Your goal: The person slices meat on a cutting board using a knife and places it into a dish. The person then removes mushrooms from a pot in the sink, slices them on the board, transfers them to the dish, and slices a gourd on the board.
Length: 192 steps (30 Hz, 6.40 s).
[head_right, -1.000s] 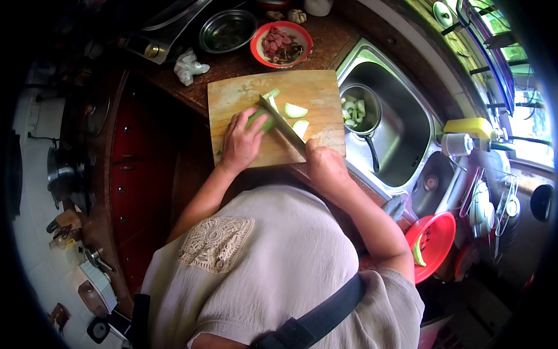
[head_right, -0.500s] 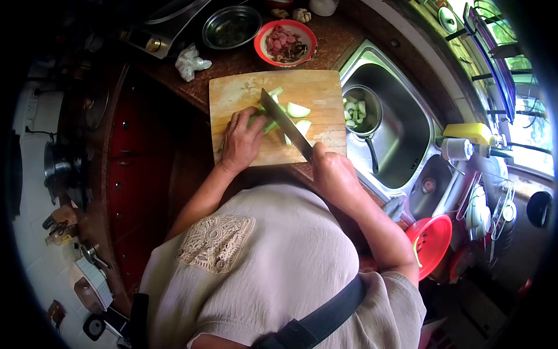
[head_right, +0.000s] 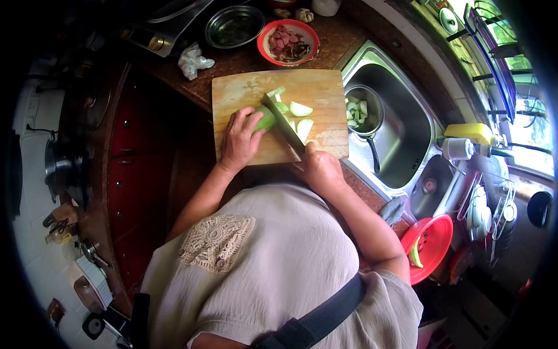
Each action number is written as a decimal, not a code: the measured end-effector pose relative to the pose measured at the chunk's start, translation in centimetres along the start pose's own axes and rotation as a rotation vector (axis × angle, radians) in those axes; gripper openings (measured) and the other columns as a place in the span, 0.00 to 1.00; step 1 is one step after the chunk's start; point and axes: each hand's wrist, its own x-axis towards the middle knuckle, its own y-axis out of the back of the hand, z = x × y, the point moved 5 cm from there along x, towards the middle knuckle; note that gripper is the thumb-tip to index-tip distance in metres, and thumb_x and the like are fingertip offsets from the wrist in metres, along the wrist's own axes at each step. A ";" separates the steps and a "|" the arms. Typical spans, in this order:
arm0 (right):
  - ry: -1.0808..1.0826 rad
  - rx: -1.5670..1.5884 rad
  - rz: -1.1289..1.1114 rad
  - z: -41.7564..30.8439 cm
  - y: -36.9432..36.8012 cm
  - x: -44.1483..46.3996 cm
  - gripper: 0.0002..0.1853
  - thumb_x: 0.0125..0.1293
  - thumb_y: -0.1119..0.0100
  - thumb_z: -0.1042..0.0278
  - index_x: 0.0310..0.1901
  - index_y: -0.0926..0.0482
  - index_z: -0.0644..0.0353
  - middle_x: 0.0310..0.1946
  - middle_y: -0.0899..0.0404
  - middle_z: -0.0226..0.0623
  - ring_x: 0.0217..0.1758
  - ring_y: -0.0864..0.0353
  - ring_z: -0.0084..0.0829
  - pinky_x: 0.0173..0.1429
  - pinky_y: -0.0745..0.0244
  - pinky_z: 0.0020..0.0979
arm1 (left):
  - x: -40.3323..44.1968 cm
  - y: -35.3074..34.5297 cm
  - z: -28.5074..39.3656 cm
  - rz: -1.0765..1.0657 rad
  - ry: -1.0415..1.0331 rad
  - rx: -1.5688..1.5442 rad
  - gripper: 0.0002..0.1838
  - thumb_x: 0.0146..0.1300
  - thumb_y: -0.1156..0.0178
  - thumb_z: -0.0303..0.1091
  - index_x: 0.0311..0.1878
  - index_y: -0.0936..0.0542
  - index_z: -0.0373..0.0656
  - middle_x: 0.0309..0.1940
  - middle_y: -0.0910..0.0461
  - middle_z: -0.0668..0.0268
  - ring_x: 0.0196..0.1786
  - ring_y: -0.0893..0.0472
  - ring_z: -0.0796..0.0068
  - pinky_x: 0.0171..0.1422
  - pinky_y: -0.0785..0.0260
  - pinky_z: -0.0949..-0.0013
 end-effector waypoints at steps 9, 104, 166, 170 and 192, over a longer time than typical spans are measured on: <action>0.074 0.033 0.067 -1.3 4.5 -1.4 0.09 0.68 0.46 0.71 0.39 0.37 0.62 0.19 0.27 0.59 0.28 0.25 0.65 0.33 0.34 0.58 | 0.1 0.4 0.5 -0.027 -0.021 0.031 0.20 0.52 0.35 0.25 0.51 0.23 0.40 0.49 0.28 0.54 0.50 0.26 0.50 0.55 0.31 0.54; 0.092 0.018 0.029 -3.7 5.0 -1.1 0.09 0.67 0.45 0.71 0.38 0.35 0.62 0.20 0.26 0.59 0.30 0.24 0.65 0.34 0.33 0.58 | -2.1 0.9 -1.8 0.039 0.000 -0.078 0.22 0.52 0.36 0.24 0.53 0.22 0.44 0.50 0.29 0.56 0.52 0.28 0.51 0.57 0.33 0.55; 0.086 -0.069 0.090 2.1 1.1 1.3 0.09 0.66 0.43 0.67 0.36 0.32 0.60 0.20 0.24 0.56 0.28 0.22 0.61 0.33 0.29 0.55 | -3.1 0.0 -2.5 0.088 0.062 -0.206 0.33 0.48 0.30 0.21 0.60 0.26 0.46 0.53 0.29 0.54 0.56 0.26 0.52 0.59 0.30 0.59; 0.102 -0.062 0.112 1.9 1.5 1.2 0.09 0.66 0.43 0.68 0.36 0.33 0.60 0.19 0.25 0.56 0.28 0.23 0.61 0.31 0.31 0.55 | -2.0 -2.2 -1.1 0.093 -0.002 -0.254 0.31 0.50 0.32 0.21 0.60 0.26 0.44 0.52 0.32 0.53 0.56 0.28 0.50 0.59 0.31 0.56; 0.131 -0.160 0.054 -1.5 2.0 0.4 0.18 0.61 0.37 0.57 0.36 0.29 0.65 0.18 0.22 0.51 0.23 0.20 0.54 0.30 0.24 0.49 | -1.6 -1.7 -0.3 0.047 -0.097 0.007 0.24 0.49 0.33 0.25 0.53 0.23 0.46 0.49 0.30 0.56 0.53 0.29 0.53 0.58 0.33 0.55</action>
